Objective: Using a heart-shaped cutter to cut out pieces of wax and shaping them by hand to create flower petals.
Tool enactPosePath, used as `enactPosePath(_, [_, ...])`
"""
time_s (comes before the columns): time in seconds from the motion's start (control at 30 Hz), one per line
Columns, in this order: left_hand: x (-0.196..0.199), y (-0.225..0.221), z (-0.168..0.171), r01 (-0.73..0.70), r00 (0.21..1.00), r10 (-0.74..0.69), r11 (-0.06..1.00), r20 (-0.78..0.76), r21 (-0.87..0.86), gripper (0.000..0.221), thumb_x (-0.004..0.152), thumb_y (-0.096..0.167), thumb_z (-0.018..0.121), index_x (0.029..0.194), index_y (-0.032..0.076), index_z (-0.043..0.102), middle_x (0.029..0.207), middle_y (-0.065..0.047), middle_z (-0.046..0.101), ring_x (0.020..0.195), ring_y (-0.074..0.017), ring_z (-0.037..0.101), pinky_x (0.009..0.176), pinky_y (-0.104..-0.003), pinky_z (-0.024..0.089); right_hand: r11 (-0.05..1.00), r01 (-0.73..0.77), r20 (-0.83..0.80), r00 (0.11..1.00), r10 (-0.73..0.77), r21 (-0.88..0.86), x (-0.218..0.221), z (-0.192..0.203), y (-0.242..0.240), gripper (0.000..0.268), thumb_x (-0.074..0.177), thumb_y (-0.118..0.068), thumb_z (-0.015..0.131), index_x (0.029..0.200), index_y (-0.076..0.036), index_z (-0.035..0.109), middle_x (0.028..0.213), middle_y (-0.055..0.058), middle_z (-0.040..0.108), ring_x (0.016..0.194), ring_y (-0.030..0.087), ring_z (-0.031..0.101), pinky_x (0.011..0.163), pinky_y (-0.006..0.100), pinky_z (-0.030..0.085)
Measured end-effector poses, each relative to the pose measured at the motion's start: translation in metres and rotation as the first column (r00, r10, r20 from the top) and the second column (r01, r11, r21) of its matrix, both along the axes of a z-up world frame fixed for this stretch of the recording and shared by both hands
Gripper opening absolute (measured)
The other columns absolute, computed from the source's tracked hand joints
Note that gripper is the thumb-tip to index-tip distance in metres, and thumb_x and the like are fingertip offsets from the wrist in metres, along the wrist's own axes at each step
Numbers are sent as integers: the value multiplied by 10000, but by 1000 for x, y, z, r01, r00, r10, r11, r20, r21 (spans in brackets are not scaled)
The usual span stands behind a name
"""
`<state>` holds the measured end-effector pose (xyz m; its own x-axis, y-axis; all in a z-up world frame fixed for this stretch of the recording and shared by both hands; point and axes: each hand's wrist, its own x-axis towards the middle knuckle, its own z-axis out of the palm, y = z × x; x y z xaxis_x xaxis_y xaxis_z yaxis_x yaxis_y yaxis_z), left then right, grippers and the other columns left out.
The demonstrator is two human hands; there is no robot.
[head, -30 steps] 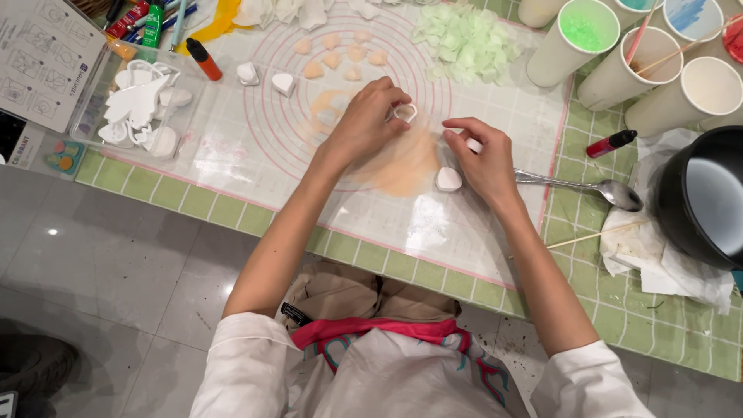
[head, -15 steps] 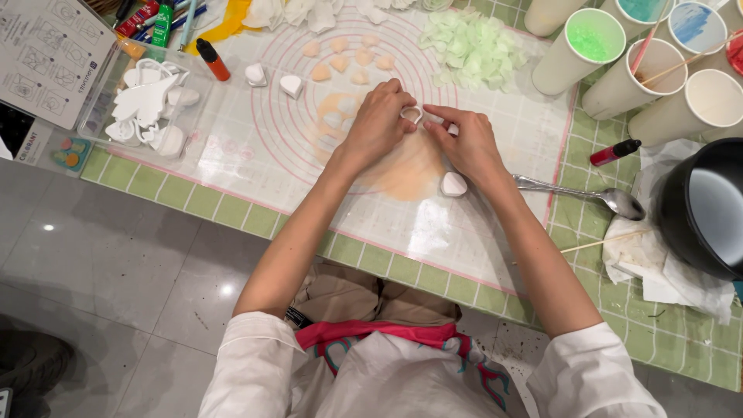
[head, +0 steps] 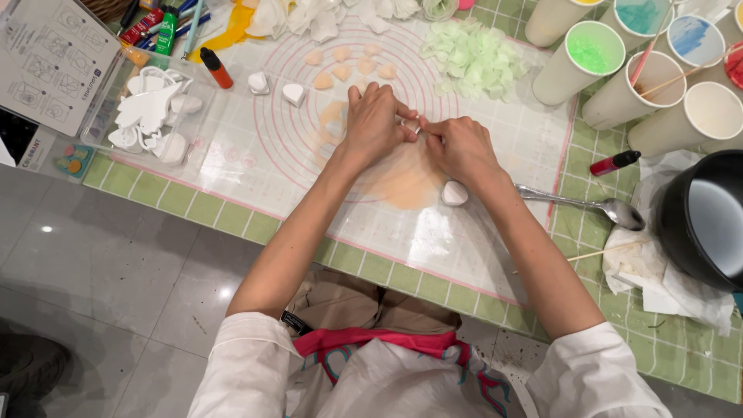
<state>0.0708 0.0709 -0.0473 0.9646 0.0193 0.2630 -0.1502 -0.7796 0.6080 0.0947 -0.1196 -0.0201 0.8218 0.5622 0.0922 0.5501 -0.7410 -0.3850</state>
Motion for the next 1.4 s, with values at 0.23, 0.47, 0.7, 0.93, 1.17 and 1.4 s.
enactPosePath(0.23, [-1, 10, -11, 58, 996, -59, 998, 66, 22, 280, 710, 325, 898, 956, 198, 856, 874, -86, 668, 950, -259, 547, 910, -464, 271, 987, -82, 26, 996, 86, -137, 6, 0, 4, 191, 935, -179, 604, 875, -97, 766, 693, 181, 671, 678, 399, 645, 680, 506, 515])
enactPosePath(0.47, [-4, 5, -12, 1, 991, -5, 1000, 136, 24, 302, 653, 370, 904, 913, 224, 854, 829, -39, 656, 912, -229, 541, 860, -421, 285, 970, -138, 83, 984, 157, -202, 14, -12, 7, 198, 860, -177, 632, 721, -65, 716, 682, 171, 671, 673, 389, 659, 650, 513, 520])
enactPosePath(0.7, [0, 8, -18, -28, 989, 30, 999, 147, -18, 259, 654, 353, 905, 875, 226, 859, 809, -19, 718, 911, -231, 553, 864, -426, 280, 978, -160, 133, 975, 178, -133, 18, -26, 9, 145, 837, -188, 646, 812, -58, 706, 671, 174, 672, 649, 398, 662, 620, 519, 519])
enactPosePath(0.93, [-2, 6, -12, -21, 991, 27, 998, 128, -53, 241, 676, 336, 899, 882, 218, 856, 801, -27, 752, 917, -256, 550, 877, -442, 278, 982, -158, 59, 985, 165, -107, 11, -13, 7, 166, 840, -202, 638, 824, -54, 714, 671, 179, 669, 667, 395, 659, 640, 515, 509])
enactPosePath(1.17, [-6, -5, 1, -59, 993, 54, 997, 108, 45, 199, 674, 256, 877, 857, 185, 849, 852, -69, 733, 916, -250, 577, 885, -465, 305, 987, -125, -3, 992, 125, -97, 4, 4, 4, 200, 875, -235, 637, 930, -85, 758, 739, 184, 701, 723, 385, 679, 701, 496, 530])
enactPosePath(1.4, [-5, -28, -16, -143, 964, 87, 966, 250, 215, 190, 682, 172, 840, 849, 93, 791, 931, -129, 685, 998, -300, 607, 917, -474, 364, 990, -17, -215, 976, 48, 142, 5, 6, -14, 482, 902, -283, 728, 1359, -148, 662, 870, 167, 748, 749, 296, 718, 740, 413, 551])
